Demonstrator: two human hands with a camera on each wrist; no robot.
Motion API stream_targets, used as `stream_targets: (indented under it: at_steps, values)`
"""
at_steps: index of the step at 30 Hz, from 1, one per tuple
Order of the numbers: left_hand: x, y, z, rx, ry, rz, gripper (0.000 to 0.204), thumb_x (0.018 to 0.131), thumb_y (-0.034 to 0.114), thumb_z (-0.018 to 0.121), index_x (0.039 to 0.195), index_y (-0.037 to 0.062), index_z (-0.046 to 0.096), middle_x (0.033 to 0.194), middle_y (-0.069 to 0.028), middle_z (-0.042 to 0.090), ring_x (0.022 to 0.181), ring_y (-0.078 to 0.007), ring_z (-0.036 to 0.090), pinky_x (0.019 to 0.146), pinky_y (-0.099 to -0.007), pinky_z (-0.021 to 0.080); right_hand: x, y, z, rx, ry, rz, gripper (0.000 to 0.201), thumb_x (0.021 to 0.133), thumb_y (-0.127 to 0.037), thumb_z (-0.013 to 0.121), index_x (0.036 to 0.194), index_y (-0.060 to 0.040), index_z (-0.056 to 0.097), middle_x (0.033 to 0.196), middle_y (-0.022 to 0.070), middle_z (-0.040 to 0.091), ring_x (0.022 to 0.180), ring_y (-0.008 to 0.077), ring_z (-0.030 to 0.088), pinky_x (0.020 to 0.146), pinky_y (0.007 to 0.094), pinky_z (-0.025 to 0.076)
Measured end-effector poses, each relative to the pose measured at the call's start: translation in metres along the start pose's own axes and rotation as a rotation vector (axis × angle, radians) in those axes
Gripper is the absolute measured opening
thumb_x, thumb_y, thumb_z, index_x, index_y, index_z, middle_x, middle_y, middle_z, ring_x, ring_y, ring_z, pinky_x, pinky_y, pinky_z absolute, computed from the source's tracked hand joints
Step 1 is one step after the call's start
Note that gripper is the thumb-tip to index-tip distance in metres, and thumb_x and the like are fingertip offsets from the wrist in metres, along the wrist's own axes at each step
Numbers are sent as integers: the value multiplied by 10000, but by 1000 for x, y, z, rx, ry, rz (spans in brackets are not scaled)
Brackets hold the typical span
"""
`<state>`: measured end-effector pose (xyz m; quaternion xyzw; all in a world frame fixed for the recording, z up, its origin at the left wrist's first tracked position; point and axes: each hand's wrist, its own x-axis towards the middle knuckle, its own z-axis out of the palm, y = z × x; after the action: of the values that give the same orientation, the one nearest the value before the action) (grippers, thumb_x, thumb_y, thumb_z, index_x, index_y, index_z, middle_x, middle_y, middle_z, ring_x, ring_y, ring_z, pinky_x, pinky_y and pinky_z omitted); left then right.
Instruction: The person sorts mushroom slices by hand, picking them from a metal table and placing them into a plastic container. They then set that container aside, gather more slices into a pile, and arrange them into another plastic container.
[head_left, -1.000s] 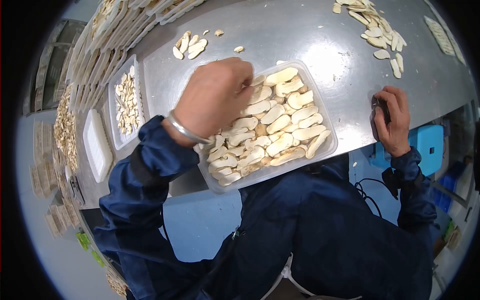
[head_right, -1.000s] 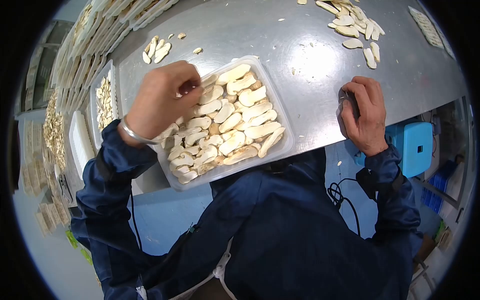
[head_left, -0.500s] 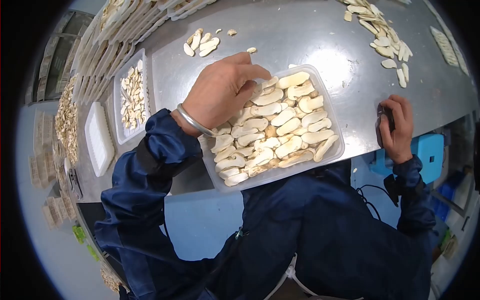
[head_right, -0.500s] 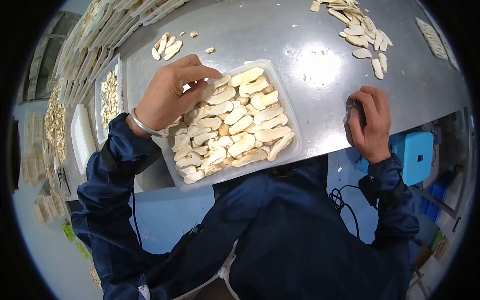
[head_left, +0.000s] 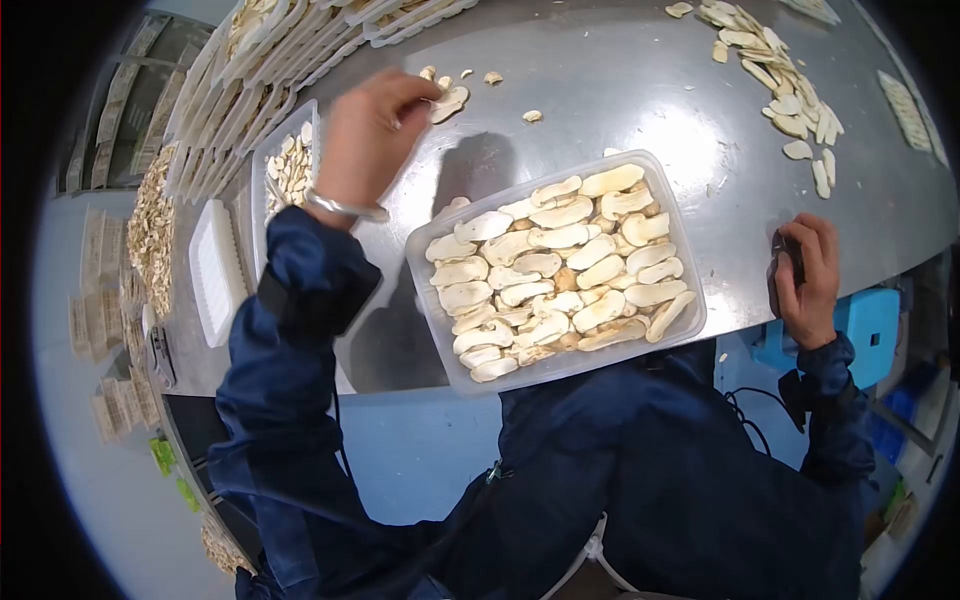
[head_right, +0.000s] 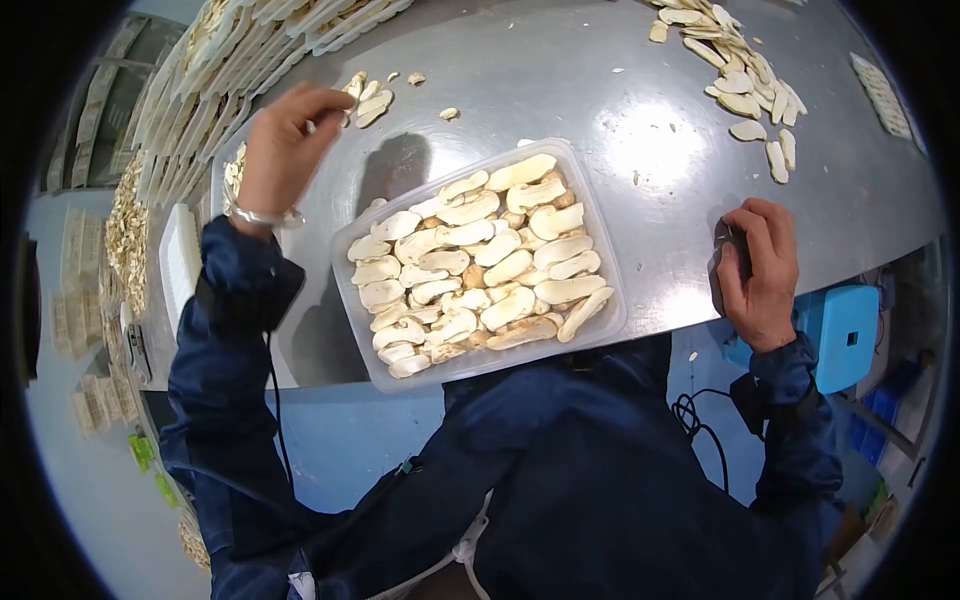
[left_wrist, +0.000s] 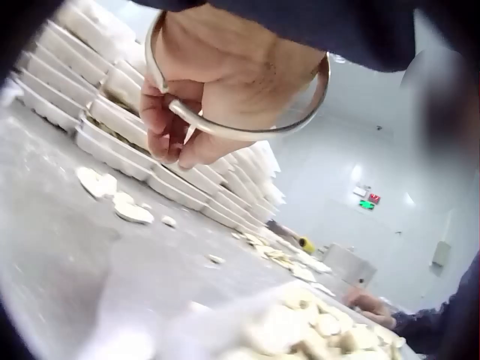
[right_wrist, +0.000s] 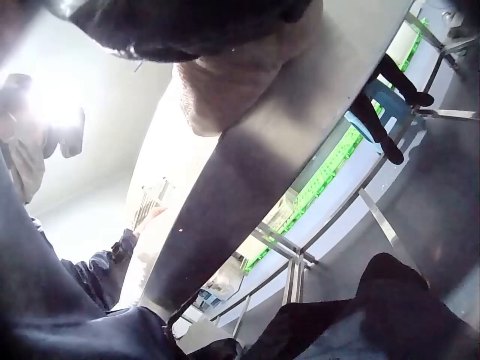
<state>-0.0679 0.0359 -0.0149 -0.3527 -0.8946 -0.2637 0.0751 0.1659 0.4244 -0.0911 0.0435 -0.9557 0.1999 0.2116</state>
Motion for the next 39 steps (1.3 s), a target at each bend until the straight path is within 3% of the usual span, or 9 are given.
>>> stream_targets:
  at_steps: [1, 4, 8, 14, 20, 27, 30, 39]
  values:
    - [2, -23, -5, 34, 27, -75, 134, 813, 78, 672, 918, 2, 706, 811, -130, 681, 692, -263, 663, 668, -329, 523, 0, 1, 0, 6, -3, 3, 243, 770, -28, 558, 1009, 13, 575, 1069, 187, 527, 971, 345, 557, 851, 395, 467]
    - [1, -46, 1, 39, -166, -229, 182, 841, 129, 695, 970, 2, 705, 803, -87, 689, 683, -144, 633, 651, -270, 500, 2, 1, 1, 2, 8, -3, 252, 765, -23, 556, 1012, 16, 575, 1067, 191, 526, 967, 348, 556, 851, 395, 466]
    - [8, -44, 17, 176, -160, -226, 288, 809, 273, 735, 945, 20, 714, 768, -119, 699, 679, -171, 650, 642, -292, 503, 1, 1, 1, 2, 9, -9, 261, 761, -17, 551, 1018, 21, 573, 1066, 193, 525, 961, 351, 554, 851, 394, 465]
    - [13, -44, 19, 146, -209, -266, 239, 808, 236, 737, 902, 20, 696, 735, -77, 669, 663, -134, 604, 640, -275, 485, 1, 2, 1, 6, -5, -11, 270, 758, -15, 544, 1024, 21, 571, 1072, 192, 525, 964, 345, 556, 851, 395, 468]
    - [0, -56, 9, -145, -237, -386, 183, 816, 174, 729, 861, 3, 682, 759, -6, 653, 699, -81, 564, 665, -243, 466, 1, 3, 1, -8, -6, -24, 279, 756, -14, 541, 1032, 16, 572, 1079, 192, 523, 972, 342, 560, 851, 391, 470]
    - [-50, 14, -30, -479, -402, -498, 73, 812, 37, 725, 828, 19, 656, 756, 20, 639, 689, -32, 554, 639, -189, 448, 0, 2, 0, 3, -18, 3, 271, 770, 3, 535, 1038, 16, 570, 1097, 190, 520, 978, 342, 560, 858, 385, 468]
    - [-66, 26, -30, -353, -495, -549, 80, 809, 26, 728, 820, 18, 649, 755, 17, 637, 680, -31, 553, 633, -195, 459, 0, 0, 1, 0, -13, -4, 265, 778, 11, 531, 1041, 16, 569, 1097, 189, 519, 986, 340, 556, 864, 385, 464]
    - [-69, 15, -26, -251, -503, -544, 89, 815, 47, 727, 823, 19, 643, 732, 22, 613, 679, -24, 533, 622, -196, 445, 1, 2, 1, -23, -6, -35, 271, 771, 13, 530, 1040, 17, 564, 1087, 187, 518, 988, 339, 550, 867, 388, 460]
